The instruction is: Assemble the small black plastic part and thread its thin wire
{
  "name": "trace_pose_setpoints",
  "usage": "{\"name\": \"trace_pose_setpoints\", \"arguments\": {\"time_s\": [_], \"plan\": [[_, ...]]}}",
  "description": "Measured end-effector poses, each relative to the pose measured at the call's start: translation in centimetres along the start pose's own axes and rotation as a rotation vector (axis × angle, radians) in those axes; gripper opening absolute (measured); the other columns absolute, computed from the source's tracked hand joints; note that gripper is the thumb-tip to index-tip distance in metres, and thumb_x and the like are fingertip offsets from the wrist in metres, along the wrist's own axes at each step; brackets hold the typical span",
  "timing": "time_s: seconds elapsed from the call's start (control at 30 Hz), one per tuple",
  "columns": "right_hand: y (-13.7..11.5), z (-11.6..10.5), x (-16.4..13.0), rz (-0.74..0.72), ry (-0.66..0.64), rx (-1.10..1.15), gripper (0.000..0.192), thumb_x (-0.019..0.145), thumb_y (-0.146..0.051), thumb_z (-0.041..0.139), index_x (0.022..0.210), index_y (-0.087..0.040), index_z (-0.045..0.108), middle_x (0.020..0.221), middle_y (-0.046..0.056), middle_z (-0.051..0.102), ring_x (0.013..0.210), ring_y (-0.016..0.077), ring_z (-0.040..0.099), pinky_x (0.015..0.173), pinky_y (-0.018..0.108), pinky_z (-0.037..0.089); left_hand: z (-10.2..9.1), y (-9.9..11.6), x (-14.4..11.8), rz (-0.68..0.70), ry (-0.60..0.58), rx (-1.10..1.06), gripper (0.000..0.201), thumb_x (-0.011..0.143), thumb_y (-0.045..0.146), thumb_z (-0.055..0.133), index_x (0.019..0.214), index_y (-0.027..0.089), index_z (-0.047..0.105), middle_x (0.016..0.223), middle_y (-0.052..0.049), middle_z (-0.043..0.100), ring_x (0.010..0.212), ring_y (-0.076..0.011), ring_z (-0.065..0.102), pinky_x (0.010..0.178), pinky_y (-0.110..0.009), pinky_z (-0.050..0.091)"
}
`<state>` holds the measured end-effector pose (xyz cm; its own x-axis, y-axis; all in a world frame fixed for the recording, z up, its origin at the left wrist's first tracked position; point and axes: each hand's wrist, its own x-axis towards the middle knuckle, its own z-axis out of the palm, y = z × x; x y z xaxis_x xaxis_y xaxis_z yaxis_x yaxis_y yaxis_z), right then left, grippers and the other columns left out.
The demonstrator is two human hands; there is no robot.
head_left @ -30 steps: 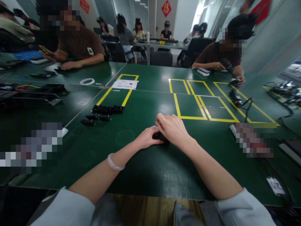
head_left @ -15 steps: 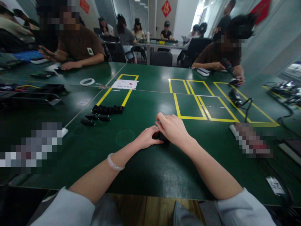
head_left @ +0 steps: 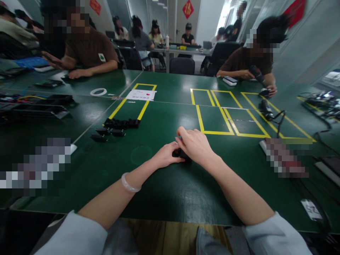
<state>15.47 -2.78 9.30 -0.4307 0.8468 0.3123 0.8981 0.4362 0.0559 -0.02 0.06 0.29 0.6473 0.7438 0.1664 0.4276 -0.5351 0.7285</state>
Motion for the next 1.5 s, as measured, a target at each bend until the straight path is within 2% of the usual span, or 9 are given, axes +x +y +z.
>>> {"name": "trace_pose_setpoints", "arguments": {"time_s": [0.1, 0.3, 0.4, 0.57, 0.83, 0.97, 1.1, 1.3, 1.5], "plan": [[0.13, 0.2, 0.07, -0.006, -0.008, -0.024, 0.024, 0.096, -0.036, 0.033, 0.092, -0.02, 0.05, 0.073, 0.003, 0.067, 0.066, 0.0153, 0.059, 0.063, 0.028, 0.024, 0.03, -0.02, 0.0, -0.006, -0.005, 0.016, 0.037, 0.074, 0.038, 0.073, 0.103, 0.019, 0.062, 0.101, -0.004, 0.064, 0.094, -0.0233, 0.06, 0.084, -0.034, 0.047], [0.05, 0.21, 0.04, 0.018, -0.006, -0.026, 0.018, 0.093, -0.022, 0.033, 0.095, -0.019, 0.05, 0.074, 0.002, 0.067, 0.065, 0.0144, 0.057, 0.061, 0.028, 0.022, 0.06, -0.18, -0.02, -0.021, -0.001, 0.046, 0.038, 0.073, 0.04, 0.074, 0.102, 0.018, 0.063, 0.096, -0.004, 0.064, 0.086, -0.0217, 0.06, 0.078, -0.032, 0.048], [-0.01, 0.01, -0.01, 0.009, 0.002, -0.013, 0.016, 0.092, -0.022, 0.035, 0.095, -0.019, 0.05, 0.075, 0.001, 0.066, 0.065, 0.0139, 0.057, 0.062, 0.027, 0.023, 0.04, -0.13, -0.02, -0.013, 0.003, 0.031, 0.034, 0.073, 0.039, 0.073, 0.097, 0.018, 0.064, 0.094, -0.003, 0.064, 0.088, -0.022, 0.06, 0.081, -0.033, 0.047], [0.15, 0.16, 0.02, -0.007, -0.005, -0.017, 0.023, 0.096, -0.033, 0.034, 0.091, -0.02, 0.052, 0.072, 0.002, 0.067, 0.064, 0.0143, 0.057, 0.063, 0.028, 0.023, 0.04, 0.02, 0.04, -0.007, -0.005, 0.015, 0.034, 0.073, 0.037, 0.073, 0.1, 0.018, 0.063, 0.101, -0.004, 0.064, 0.094, -0.0231, 0.06, 0.083, -0.033, 0.046], [0.08, 0.27, -0.05, 0.011, 0.026, -0.012, 0.017, 0.09, -0.021, 0.036, 0.097, -0.019, 0.051, 0.073, 0.001, 0.066, 0.063, 0.0138, 0.057, 0.063, 0.027, 0.025, 0.02, -0.13, 0.0, 0.001, 0.003, 0.027, 0.035, 0.073, 0.039, 0.073, 0.099, 0.018, 0.062, 0.097, -0.004, 0.063, 0.09, -0.0224, 0.06, 0.082, -0.033, 0.047], [0.09, 0.35, -0.1, -0.006, 0.046, -0.027, 0.015, 0.092, -0.023, 0.037, 0.095, -0.019, 0.051, 0.072, 0.0, 0.066, 0.063, 0.0139, 0.057, 0.063, 0.027, 0.025, -0.01, -0.05, 0.0, -0.001, -0.007, 0.026, 0.035, 0.073, 0.038, 0.073, 0.1, 0.018, 0.062, 0.099, -0.004, 0.064, 0.092, -0.0234, 0.06, 0.083, -0.033, 0.047], [0.14, 0.7, -0.01, -0.01, 0.037, -0.054, 0.024, 0.096, -0.033, 0.032, 0.088, -0.02, 0.051, 0.069, 0.002, 0.066, 0.062, 0.0142, 0.057, 0.061, 0.028, 0.023, 0.08, -0.07, 0.02, -0.006, 0.001, 0.026, 0.038, 0.072, 0.037, 0.074, 0.102, 0.017, 0.062, 0.1, -0.005, 0.065, 0.092, -0.0235, 0.06, 0.082, -0.033, 0.047], [-0.08, 0.61, 0.01, 0.025, 0.041, -0.058, 0.017, 0.092, -0.019, 0.034, 0.097, -0.019, 0.051, 0.073, 0.002, 0.066, 0.065, 0.0151, 0.058, 0.062, 0.028, 0.024, 0.1, -0.14, -0.01, -0.008, 0.006, 0.026, 0.039, 0.073, 0.038, 0.074, 0.104, 0.017, 0.061, 0.099, -0.005, 0.064, 0.091, -0.0228, 0.061, 0.081, -0.033, 0.047], [-0.12, 0.3, -0.04, 0.013, 0.016, -0.043, 0.016, 0.092, -0.023, 0.036, 0.095, -0.019, 0.05, 0.074, 0.002, 0.067, 0.065, 0.015, 0.059, 0.063, 0.028, 0.025, 0.1, -0.06, -0.03, -0.005, 0.001, 0.012, 0.036, 0.073, 0.037, 0.074, 0.101, 0.018, 0.062, 0.104, -0.005, 0.064, 0.097, -0.0243, 0.06, 0.086, -0.034, 0.046]]}}
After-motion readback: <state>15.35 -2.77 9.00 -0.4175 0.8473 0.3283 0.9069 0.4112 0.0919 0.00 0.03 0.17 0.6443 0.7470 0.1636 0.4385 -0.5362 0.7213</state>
